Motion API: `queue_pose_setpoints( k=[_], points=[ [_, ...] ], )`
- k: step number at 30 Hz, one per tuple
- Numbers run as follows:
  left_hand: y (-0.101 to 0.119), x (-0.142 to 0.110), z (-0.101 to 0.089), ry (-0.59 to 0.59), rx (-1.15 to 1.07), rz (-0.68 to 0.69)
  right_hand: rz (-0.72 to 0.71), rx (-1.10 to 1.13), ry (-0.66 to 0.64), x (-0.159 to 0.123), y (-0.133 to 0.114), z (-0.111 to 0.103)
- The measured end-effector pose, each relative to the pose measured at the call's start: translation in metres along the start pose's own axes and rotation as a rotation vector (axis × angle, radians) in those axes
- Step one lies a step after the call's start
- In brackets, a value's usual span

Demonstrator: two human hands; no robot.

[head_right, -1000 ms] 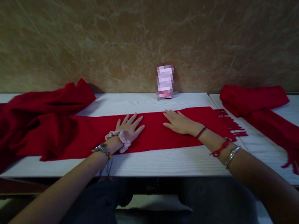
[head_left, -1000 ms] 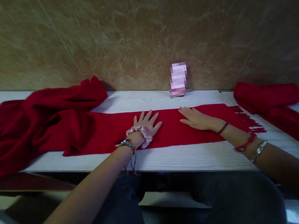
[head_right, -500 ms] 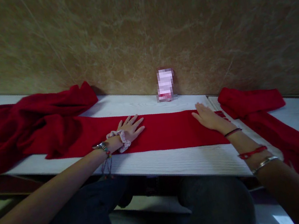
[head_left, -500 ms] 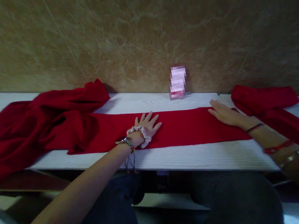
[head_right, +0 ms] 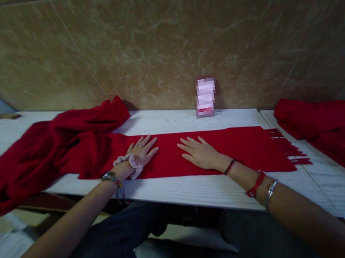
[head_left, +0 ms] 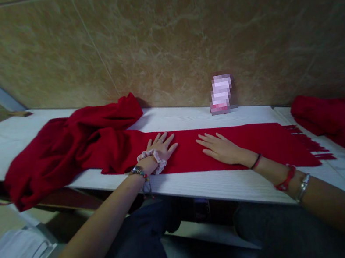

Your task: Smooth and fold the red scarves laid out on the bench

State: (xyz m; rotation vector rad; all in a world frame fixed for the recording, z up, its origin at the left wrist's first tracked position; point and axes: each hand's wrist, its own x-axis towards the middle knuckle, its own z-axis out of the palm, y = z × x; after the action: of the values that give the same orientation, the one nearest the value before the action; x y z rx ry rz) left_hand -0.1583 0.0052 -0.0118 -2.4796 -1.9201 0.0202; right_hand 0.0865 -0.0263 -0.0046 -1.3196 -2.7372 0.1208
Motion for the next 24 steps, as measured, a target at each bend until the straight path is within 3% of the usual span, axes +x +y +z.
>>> queue_pose_setpoints(
  k=[6, 9, 15, 20, 24],
  points=[
    [-0.028, 0.0, 0.007, 0.0, 0.001, -0.092, 0.014, 0.033, 0.012, -0.003, 0.005, -0.001],
    [-0.03, -0.001, 0.001, 0.026, 0.009, -0.042, -0.017, 0.064, 0.055, -0.003, 0.005, -0.001],
    [-0.019, 0.024, -0.023, 0.024, 0.02, 0.147, -0.189, 0.13, 0.145, -0.01, -0.012, -0.021],
    [0.001, 0.056, -0.036, -0.053, 0.051, 0.413, -0.254, 0.134, 0.1, -0.025, -0.038, -0.032],
    [0.021, 0.074, -0.044, -0.084, 0.065, 0.461, -0.268, 0.036, 0.051, -0.033, -0.048, -0.029]
  ],
)
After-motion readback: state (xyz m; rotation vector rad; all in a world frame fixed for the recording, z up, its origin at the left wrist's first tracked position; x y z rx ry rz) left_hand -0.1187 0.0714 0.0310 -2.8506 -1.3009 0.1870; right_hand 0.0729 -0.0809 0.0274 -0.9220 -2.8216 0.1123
